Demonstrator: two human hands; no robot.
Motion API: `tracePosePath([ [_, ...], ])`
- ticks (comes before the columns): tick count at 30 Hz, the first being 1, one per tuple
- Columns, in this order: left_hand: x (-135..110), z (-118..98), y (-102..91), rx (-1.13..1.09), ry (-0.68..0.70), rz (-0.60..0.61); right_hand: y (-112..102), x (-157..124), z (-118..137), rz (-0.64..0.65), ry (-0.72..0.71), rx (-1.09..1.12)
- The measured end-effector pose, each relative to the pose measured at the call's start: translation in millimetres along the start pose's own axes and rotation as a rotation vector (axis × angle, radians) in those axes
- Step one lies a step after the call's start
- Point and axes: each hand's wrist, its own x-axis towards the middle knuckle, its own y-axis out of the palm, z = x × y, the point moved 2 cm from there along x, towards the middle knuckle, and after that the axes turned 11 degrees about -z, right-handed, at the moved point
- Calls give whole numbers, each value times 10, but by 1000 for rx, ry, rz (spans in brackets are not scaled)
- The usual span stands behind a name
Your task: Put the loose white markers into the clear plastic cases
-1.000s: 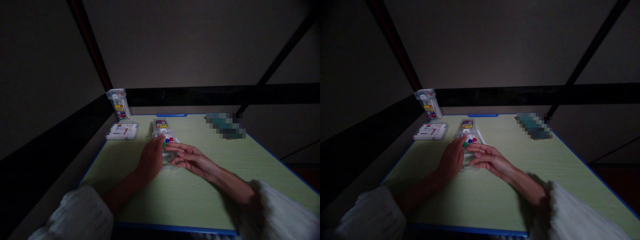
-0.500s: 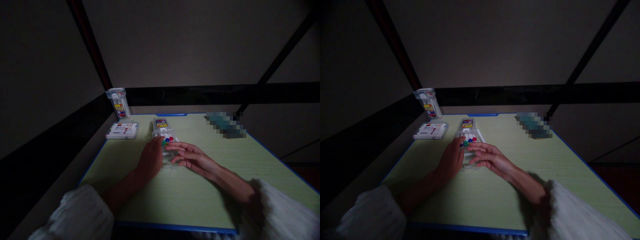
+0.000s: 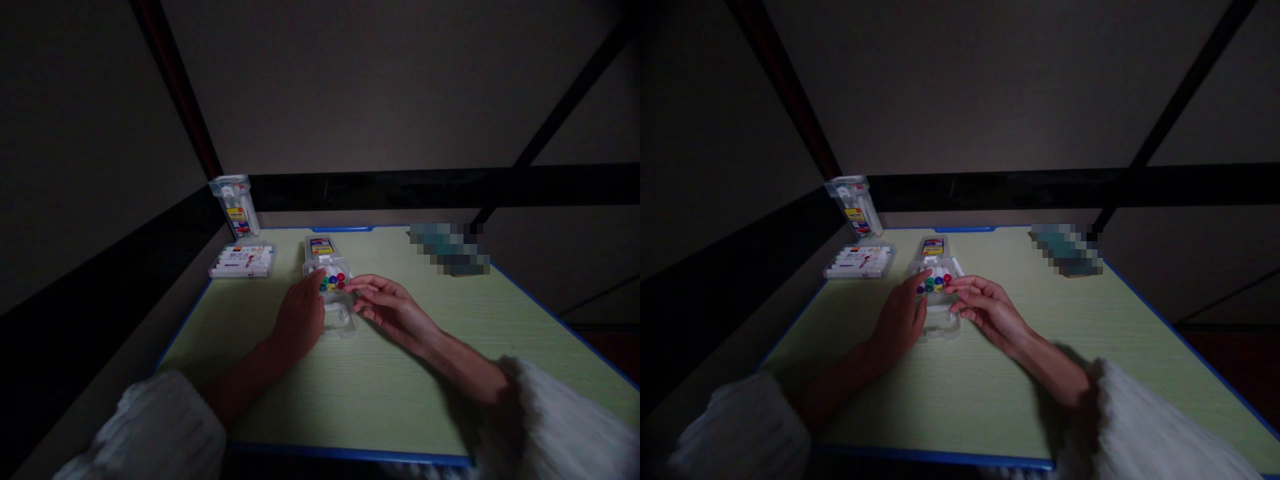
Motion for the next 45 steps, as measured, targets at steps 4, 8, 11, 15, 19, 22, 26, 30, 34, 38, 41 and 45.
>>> tracePosePath([
  [4, 10, -5, -16, -2, 15, 10, -112, 77, 40, -197, -134, 23],
  [8, 10, -5, -21, -14, 20, 10, -251, 152, 104, -373, -284, -61],
  [11, 7, -10, -20, -25, 26, -1, -334, 202, 132, -470, -367, -219],
  [15, 4, -13, -12, -41, 27, -16, -378, 259, 115, -458, -459, -520],
  [19, 4, -10, -7, -39, 26, -22, -398, 311, 40, -374, -470, -631],
  [22, 0, -10, -11, -38, 40, -32, -424, 349, -15, -333, -476, -691],
  [26, -7, -9, -13, -36, 31, -34, -465, 393, -61, -300, -471, -767],
  [30, -12, -4, -7, -34, 16, -44, -475, 413, -78, -280, -469, -840],
  [34, -12, -5, -9, -45, 10, -39, -465, 419, -100, -266, -467, -915],
  [38, -5, -14, -22, -53, 5, -48, -469, 425, -127, -253, -458, -988],
  [41, -1, -20, -32, -62, 18, -65, -478, 428, -131, -261, -449, -1046],
  [45, -2, -25, -67, -112, 58, -145, -467, 417, -116, -258, -441, -1115],
])
